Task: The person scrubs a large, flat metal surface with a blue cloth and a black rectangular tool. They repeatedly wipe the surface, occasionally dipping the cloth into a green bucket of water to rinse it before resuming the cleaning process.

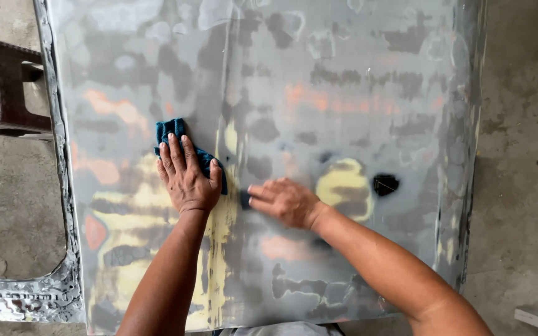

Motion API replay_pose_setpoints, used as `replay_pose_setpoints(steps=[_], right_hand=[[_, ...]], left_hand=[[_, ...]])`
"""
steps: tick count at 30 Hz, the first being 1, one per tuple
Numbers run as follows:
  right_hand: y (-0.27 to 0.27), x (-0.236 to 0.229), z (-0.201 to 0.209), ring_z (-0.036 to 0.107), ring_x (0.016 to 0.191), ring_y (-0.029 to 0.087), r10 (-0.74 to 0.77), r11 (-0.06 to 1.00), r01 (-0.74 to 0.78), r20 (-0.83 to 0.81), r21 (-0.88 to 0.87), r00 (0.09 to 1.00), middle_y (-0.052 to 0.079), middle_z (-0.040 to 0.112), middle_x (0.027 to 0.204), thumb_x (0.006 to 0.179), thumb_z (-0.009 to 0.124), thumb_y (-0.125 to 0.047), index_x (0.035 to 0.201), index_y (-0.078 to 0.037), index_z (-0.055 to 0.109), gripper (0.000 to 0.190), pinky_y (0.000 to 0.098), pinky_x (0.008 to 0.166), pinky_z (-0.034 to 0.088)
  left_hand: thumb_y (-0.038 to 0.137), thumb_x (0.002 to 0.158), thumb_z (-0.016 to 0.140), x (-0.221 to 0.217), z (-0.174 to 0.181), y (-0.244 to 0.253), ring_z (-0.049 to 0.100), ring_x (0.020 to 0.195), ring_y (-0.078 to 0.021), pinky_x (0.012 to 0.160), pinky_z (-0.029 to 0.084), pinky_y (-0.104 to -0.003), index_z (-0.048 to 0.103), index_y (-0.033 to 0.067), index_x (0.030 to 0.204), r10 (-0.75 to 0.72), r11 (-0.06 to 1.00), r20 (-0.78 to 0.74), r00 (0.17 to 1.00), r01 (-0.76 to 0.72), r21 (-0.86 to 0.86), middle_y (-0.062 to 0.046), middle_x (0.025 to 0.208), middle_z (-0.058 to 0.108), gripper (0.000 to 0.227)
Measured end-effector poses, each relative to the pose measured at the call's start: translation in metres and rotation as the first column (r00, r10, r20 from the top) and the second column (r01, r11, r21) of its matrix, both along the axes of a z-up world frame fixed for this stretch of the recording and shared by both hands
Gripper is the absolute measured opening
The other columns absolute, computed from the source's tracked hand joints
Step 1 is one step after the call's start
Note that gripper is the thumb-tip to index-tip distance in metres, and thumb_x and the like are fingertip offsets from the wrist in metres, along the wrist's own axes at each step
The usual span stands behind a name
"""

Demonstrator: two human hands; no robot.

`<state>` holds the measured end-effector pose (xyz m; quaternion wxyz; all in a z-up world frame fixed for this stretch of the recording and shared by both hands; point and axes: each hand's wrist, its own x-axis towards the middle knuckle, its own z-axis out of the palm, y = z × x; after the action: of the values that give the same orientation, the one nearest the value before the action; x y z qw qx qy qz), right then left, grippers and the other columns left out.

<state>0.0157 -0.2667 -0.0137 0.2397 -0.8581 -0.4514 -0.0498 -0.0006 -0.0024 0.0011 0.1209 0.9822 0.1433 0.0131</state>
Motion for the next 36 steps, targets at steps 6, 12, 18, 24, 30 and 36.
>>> replay_pose_setpoints(steps=[6, 12, 18, 24, 30, 36], right_hand=[[-0.049, 0.098, 0.0, 0.057, 0.127, 0.035, -0.758, 0.636, 0.767, -0.114, 0.086, 0.642, 0.011, 0.065, 0.134, 0.099, 0.062, -0.012, 0.121, -0.007, 0.07, 0.024, 0.0492, 0.109, 0.043], [0.013, 0.032, -0.005, 0.058, 0.13, 0.03, -0.221, 0.975, 0.221, -0.007, 0.033, 0.975, 0.006, 0.064, 0.134, 0.096, 0.062, -0.017, 0.118, -0.016, 0.071, 0.024, 0.0504, 0.11, 0.044], [-0.03, 0.08, -0.018, 0.059, 0.13, 0.03, -0.286, 0.956, 0.286, 0.004, 0.065, 0.958, 0.004, 0.064, 0.136, 0.102, 0.059, -0.015, 0.125, -0.017, 0.069, 0.025, 0.0467, 0.107, 0.045], [-0.001, 0.102, -0.017, 0.062, 0.127, 0.033, -0.687, 0.684, 0.678, -0.076, 0.269, 0.723, 0.01, 0.068, 0.126, 0.097, 0.064, -0.009, 0.117, -0.011, 0.068, 0.02, 0.0476, 0.112, 0.047], [0.015, 0.058, -0.024, 0.062, 0.126, 0.026, -0.01, 1.0, 0.009, 0.038, 0.021, 0.999, 0.005, 0.067, 0.138, 0.1, 0.065, -0.013, 0.129, -0.019, 0.072, 0.03, 0.0428, 0.108, 0.046], [-0.018, 0.145, -0.012, 0.059, 0.118, 0.039, -0.763, 0.642, 0.745, 0.055, 0.181, 0.645, 0.018, 0.066, 0.127, 0.093, 0.065, -0.011, 0.117, -0.006, 0.067, 0.025, 0.0525, 0.1, 0.046]], left_hand=[[0.049, 0.092, 0.051, 0.001, 0.003, -0.001, 0.015, 0.158, -0.0389, 0.127, 0.008, -0.053, 0.034, 0.0056, 0.162, 0.01, 1.0, -0.02, 1.0, -0.01, -0.004, -0.018, 0.171, 0.022, 0.083], [0.049, 0.092, 0.05, 0.0, -0.002, 0.001, 0.015, 0.158, -0.039, 0.127, 0.008, -0.053, 0.033, 0.0054, 0.162, 0.001, 1.0, -0.006, 1.0, -0.001, 0.026, -0.018, 0.17, 0.022, 0.085], [0.05, 0.091, 0.05, 0.001, -0.001, 0.0, 0.014, 0.157, -0.0386, 0.127, 0.007, -0.052, 0.032, 0.0058, 0.162, 0.009, 1.0, -0.01, 1.0, -0.009, 0.009, -0.018, 0.17, 0.022, 0.085], [0.048, 0.092, 0.051, 0.001, 0.001, 0.0, 0.013, 0.158, -0.0386, 0.127, 0.006, -0.052, 0.031, 0.0056, 0.163, 0.005, 1.0, -0.019, 1.0, -0.005, 0.013, -0.019, 0.171, 0.02, 0.084], [0.047, 0.092, 0.052, 0.001, 0.005, -0.001, 0.013, 0.158, -0.0381, 0.127, 0.007, -0.052, 0.032, 0.0066, 0.162, 0.02, 0.999, -0.024, 1.0, -0.021, -0.026, -0.017, 0.171, 0.02, 0.083], [0.047, 0.091, 0.054, 0.001, 0.008, -0.002, 0.015, 0.157, -0.0383, 0.126, 0.008, -0.053, 0.034, 0.0057, 0.161, 0.011, 1.0, 0.007, 1.0, -0.011, -0.029, -0.018, 0.17, 0.022, 0.084]])
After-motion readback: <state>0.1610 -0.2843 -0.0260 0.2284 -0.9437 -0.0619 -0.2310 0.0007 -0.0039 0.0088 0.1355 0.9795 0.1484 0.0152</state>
